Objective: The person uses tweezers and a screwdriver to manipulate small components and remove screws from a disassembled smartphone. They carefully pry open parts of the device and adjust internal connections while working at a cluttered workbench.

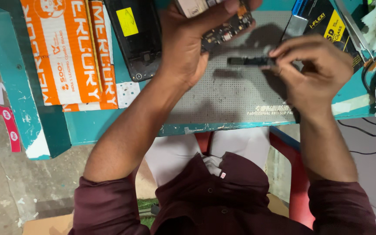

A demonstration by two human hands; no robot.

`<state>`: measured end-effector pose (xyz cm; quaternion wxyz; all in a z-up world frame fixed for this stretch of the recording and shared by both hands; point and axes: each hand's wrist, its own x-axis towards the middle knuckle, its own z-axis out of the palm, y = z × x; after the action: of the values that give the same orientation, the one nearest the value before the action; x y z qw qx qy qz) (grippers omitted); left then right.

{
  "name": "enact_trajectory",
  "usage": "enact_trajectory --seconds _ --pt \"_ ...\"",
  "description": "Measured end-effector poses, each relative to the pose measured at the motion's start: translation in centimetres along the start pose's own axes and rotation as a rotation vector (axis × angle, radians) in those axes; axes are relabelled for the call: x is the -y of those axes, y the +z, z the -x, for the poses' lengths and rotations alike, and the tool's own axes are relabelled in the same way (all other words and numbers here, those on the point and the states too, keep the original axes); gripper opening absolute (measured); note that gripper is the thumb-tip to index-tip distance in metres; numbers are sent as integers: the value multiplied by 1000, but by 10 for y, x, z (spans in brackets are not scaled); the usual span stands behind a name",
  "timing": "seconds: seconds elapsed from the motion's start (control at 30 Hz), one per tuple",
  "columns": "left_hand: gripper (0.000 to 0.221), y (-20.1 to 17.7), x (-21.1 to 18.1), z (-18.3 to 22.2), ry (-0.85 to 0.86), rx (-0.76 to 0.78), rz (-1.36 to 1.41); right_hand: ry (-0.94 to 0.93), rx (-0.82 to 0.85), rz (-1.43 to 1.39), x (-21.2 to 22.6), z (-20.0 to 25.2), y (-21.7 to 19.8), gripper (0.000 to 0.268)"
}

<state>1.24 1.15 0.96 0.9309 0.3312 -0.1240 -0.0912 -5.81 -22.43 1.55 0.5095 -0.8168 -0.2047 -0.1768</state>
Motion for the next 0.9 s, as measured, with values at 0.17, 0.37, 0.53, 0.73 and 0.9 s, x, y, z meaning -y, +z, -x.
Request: enact_trajectory --seconds 0.17,0.37,0.53,0.73,0.9 --pt "11 -5 -10 -5 2 -110 93 388 -72 13 24 -29 -2 19" --pt "10 -7 -9 -6 6 -116 53 493 61 -11 14 -72 -4 8" --pt "14 -6 -9 -6 0 -53 29 425 123 298 -44 -88 -8 5" --pt "29 -10 -4 -8 -32 -19 28 66 87 609 -59 -74 -19 15" --pt "30 -8 2 -4 -57 -52 52 -259 113 632 -22 -79 -14 16"
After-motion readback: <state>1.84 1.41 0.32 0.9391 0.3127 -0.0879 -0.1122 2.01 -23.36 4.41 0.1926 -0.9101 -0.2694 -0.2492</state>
